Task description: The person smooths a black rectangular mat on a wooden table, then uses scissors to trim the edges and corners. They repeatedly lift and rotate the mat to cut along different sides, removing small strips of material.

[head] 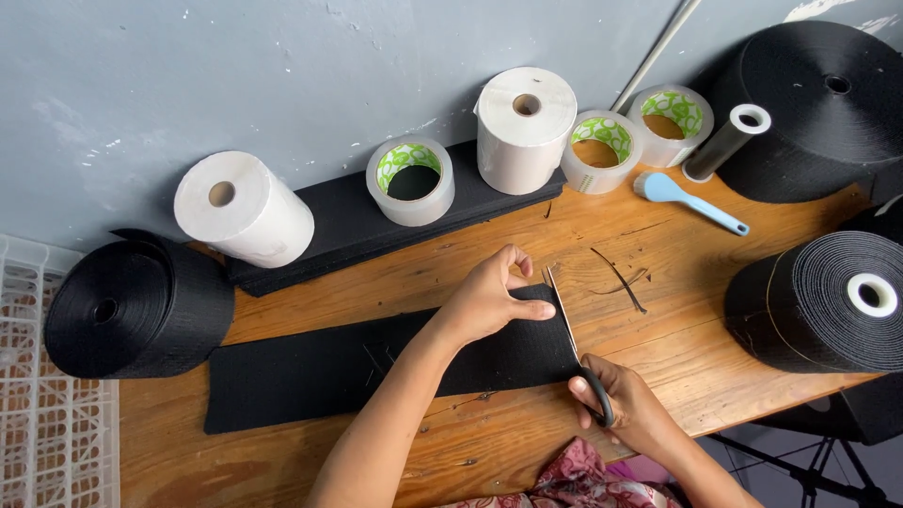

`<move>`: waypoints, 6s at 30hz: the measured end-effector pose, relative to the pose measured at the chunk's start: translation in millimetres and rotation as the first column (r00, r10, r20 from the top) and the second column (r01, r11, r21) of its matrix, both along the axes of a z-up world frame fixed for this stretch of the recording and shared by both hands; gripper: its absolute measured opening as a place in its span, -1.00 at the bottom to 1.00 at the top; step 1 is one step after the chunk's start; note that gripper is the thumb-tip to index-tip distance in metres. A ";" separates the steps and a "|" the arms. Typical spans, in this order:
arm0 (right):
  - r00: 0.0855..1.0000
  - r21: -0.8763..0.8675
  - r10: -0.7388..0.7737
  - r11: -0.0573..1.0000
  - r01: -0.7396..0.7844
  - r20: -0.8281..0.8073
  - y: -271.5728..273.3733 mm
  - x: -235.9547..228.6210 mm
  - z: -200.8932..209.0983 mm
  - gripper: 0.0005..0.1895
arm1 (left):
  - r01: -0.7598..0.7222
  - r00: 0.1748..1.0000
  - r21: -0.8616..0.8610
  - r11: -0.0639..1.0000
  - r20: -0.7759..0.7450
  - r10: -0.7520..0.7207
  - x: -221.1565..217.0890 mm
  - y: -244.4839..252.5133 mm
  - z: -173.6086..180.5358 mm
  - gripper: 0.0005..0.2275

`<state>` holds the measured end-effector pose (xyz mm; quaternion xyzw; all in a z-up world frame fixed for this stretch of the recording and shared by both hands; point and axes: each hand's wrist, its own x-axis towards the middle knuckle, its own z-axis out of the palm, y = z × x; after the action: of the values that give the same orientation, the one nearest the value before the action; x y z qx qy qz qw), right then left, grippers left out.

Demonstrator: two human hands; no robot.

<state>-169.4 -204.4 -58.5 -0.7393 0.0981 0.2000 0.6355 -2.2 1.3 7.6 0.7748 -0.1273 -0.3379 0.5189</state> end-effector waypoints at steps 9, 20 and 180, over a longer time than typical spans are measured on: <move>0.999 0.082 0.009 0.997 -0.006 -0.031 3.5 1.6 6.8 -0.60 | 0.005 1.000 0.009 1.000 0.027 -0.006 1.3 -1.3 -6.8 -0.53; 0.998 0.080 -0.046 0.996 0.050 -0.051 6.1 0.8 -2.0 -0.66 | 0.013 1.000 -0.026 1.000 -0.004 -0.013 -1.0 -0.7 -2.7 -0.55; 0.275 -0.988 0.949 0.140 0.070 0.154 103.4 95.0 73.8 -0.94 | -0.524 0.441 0.469 0.711 0.864 -0.244 -150.1 263.9 33.5 -0.88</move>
<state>-74.4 -101.0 15.3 -0.9090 -0.4106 -0.0474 -0.0525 -152.3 265.1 41.1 0.9713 -0.1719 0.1458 0.0754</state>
